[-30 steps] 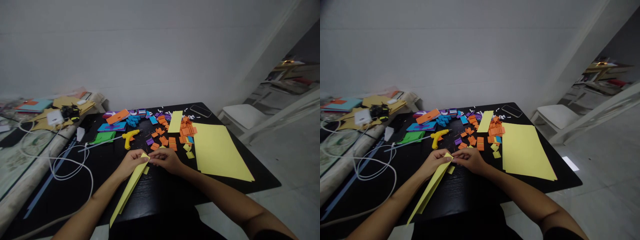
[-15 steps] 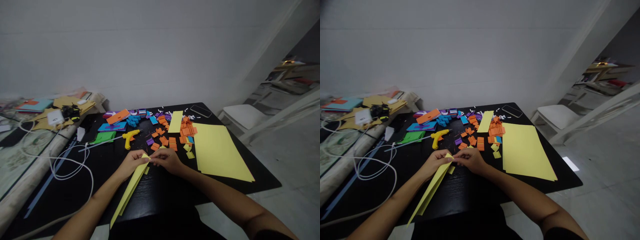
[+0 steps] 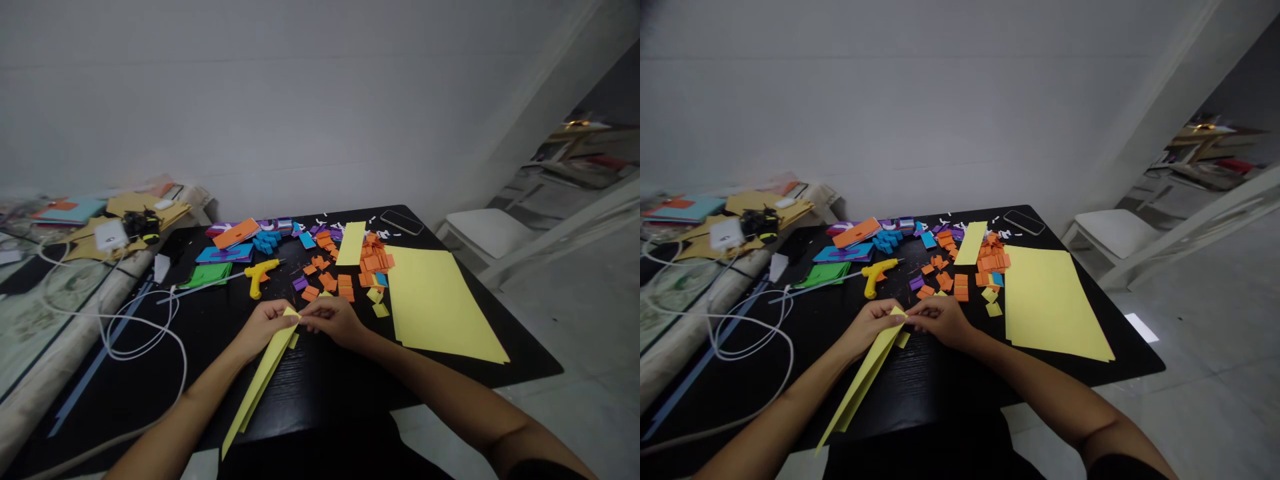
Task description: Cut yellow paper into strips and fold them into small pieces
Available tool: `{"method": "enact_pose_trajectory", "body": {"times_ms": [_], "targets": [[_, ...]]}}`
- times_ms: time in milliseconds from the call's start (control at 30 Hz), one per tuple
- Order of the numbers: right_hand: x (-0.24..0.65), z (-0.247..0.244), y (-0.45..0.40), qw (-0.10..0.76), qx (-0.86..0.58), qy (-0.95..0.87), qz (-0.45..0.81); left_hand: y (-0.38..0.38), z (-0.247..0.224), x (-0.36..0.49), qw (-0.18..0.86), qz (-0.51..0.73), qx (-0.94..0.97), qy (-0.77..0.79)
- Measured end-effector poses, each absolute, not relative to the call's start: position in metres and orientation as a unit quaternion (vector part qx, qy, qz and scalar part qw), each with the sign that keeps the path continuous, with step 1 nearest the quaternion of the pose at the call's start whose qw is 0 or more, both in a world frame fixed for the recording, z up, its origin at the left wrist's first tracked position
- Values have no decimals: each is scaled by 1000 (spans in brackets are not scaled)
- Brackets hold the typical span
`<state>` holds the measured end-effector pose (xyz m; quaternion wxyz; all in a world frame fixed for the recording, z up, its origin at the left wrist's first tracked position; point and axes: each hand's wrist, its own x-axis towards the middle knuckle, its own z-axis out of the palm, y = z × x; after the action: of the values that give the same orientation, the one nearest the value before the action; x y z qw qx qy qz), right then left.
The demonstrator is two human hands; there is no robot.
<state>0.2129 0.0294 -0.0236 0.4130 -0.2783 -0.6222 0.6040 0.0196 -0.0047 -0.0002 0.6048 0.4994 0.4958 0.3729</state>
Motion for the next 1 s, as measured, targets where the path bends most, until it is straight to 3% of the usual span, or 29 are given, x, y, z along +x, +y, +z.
{"method": "enact_pose_trajectory", "body": {"times_ms": [367, 1000], "targets": [[212, -19, 27, 349, -285, -607, 655, -4, 3, 18, 598, 382, 498, 499], [211, -20, 31, 354, -296, -592, 661, -3, 6, 21, 567, 389, 515, 513]]}}
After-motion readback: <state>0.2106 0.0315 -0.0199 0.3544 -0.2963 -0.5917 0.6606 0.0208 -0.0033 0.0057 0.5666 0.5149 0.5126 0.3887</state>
